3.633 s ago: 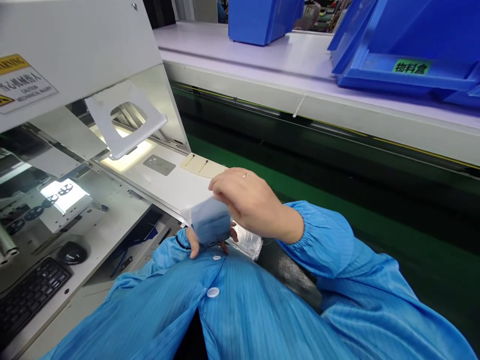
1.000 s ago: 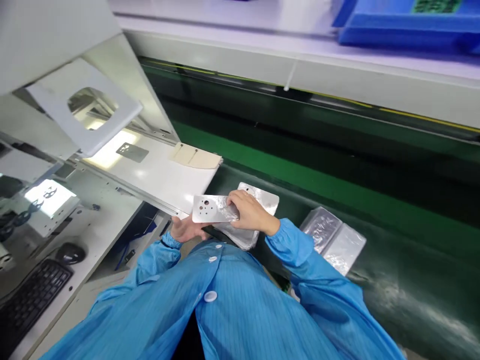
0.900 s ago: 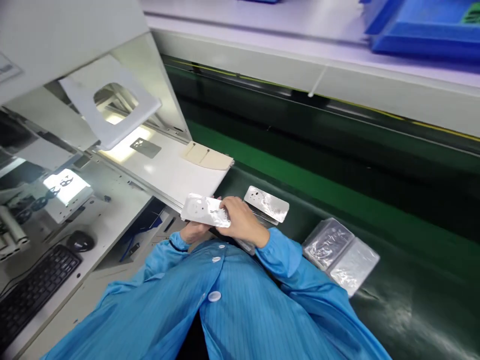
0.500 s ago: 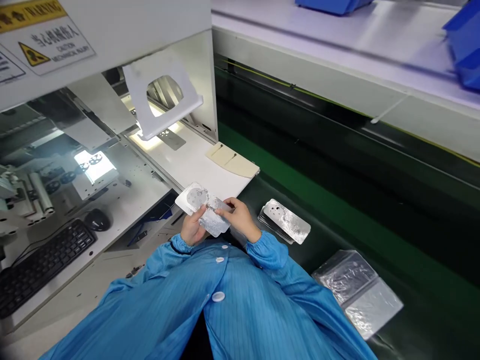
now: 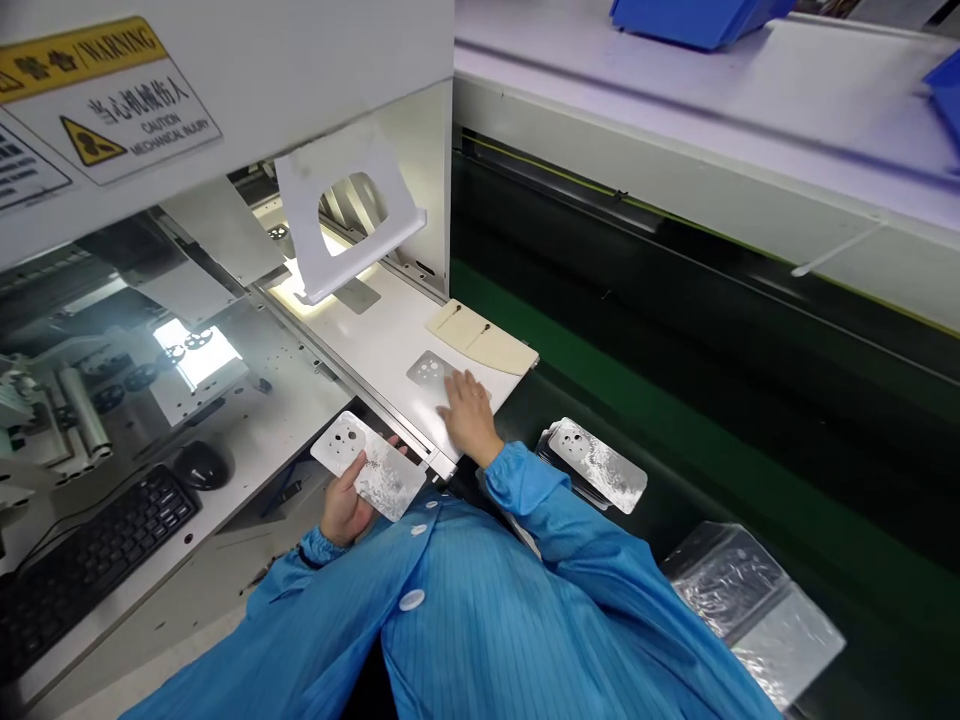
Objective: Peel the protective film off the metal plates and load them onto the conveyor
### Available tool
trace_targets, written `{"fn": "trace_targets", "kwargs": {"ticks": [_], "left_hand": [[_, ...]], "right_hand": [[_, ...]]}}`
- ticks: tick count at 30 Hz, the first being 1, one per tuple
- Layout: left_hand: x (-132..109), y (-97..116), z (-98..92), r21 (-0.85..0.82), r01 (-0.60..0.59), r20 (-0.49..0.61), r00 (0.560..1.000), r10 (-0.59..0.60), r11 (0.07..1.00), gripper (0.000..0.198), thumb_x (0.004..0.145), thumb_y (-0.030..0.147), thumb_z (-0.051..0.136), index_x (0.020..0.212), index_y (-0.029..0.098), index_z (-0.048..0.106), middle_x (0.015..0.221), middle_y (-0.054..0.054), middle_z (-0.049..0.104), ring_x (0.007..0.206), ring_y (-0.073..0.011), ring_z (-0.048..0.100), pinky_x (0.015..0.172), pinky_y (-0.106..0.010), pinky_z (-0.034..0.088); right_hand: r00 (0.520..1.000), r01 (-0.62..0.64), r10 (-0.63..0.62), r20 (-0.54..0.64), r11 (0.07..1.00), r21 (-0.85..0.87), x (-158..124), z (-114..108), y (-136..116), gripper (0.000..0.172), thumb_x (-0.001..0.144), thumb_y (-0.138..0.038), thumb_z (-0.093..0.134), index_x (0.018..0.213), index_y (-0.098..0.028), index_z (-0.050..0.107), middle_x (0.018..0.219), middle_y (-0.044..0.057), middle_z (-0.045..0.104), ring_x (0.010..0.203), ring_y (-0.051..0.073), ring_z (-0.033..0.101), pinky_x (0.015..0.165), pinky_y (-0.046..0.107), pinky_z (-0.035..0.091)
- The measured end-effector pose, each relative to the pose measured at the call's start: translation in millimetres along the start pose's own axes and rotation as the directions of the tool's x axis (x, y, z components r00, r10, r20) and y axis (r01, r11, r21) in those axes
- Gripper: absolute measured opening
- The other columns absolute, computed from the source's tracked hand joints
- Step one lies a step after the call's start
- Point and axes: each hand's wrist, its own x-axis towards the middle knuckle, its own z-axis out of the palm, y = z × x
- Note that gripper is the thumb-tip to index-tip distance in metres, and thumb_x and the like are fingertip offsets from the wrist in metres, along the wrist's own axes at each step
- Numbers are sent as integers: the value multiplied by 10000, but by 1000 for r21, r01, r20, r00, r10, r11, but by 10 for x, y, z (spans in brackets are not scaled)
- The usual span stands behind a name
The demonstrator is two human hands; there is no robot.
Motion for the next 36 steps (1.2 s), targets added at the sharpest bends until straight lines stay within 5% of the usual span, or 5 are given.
{"fn": "trace_targets", "kwargs": {"ticks": [4, 8, 21, 30, 36], "left_hand": [[30, 38, -27, 18, 19, 21, 1000, -20, 1000, 588, 808, 280, 622, 1356, 152, 452, 1189, -144, 675, 1179, -325, 584, 1064, -507, 405], [73, 55, -37, 43, 21, 43, 999, -22, 999, 569, 829, 273, 596, 1367, 173, 441, 1166, -129, 688, 1164, -316, 596, 1056, -500, 413], [136, 115, -129, 36, 42, 92, 995, -45, 998, 525, 873, 275, 539, 1382, 201, 435, 1163, -112, 694, 1186, -302, 582, 1085, -502, 380], [132, 117, -104, 47, 65, 59, 996, -67, 997, 462, 870, 264, 520, 1326, 194, 497, 1051, -97, 733, 1165, -303, 597, 1077, -518, 375], [129, 99, -119, 90, 60, 167, 983, -74, 994, 437, 779, 250, 517, 1204, 196, 601, 1074, -84, 727, 1210, -367, 544, 1062, -498, 381]], "right_hand": [[989, 82, -66, 135, 990, -114, -107, 177, -171, 587, 903, -457, 483, 1381, -120, 437, 1506, 145, 308, 1424, 318, 161, 1151, 520, 130], [977, 88, -29, 209, 957, -276, 76, 192, -217, 723, 917, -572, 372, 1436, -69, 335, 1537, 162, 216, 1432, 335, 103, 1156, 514, 117], [973, 77, -13, 230, 960, -271, 476, 169, -197, 794, 911, -633, 285, 1465, -65, 262, 1554, 150, 159, 1438, 325, 51, 1164, 504, 85], [974, 82, -20, 224, 960, -268, 510, 148, -187, 812, 903, -650, 283, 1461, -61, 271, 1551, 156, 172, 1436, 330, 68, 1165, 497, 80], [983, 107, -62, 175, 959, -262, 342, 62, -194, 749, 916, -593, 339, 1444, -62, 314, 1549, 148, 190, 1440, 315, 55, 1173, 477, 70]]}}
